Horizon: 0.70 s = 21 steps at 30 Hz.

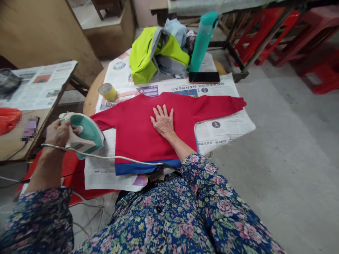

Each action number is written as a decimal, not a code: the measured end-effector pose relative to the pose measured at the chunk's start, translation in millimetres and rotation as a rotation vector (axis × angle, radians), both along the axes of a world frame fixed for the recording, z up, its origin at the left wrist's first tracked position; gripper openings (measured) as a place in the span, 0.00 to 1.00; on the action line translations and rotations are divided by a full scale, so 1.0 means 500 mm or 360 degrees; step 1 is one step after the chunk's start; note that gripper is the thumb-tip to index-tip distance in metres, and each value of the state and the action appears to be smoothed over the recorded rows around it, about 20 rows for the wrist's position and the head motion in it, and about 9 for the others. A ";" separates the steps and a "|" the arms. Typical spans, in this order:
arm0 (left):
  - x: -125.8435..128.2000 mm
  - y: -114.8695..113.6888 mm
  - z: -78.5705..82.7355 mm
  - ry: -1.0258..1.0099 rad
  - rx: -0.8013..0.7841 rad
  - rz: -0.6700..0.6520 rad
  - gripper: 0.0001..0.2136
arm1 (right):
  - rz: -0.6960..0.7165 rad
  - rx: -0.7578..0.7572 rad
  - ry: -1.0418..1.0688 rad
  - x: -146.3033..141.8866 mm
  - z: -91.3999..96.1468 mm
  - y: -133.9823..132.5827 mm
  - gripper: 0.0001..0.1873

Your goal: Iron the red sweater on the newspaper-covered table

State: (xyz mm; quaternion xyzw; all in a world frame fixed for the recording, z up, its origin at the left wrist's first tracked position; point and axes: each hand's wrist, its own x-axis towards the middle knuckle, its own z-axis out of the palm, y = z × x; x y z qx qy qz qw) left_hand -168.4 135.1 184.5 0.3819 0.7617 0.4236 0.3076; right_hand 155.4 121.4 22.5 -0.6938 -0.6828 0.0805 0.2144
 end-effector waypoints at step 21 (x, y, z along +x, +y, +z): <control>-0.023 0.019 -0.001 0.0113 -0.0016 0.0128 0.06 | 0.0015 0.0030 0.0032 0.003 -0.006 0.004 0.31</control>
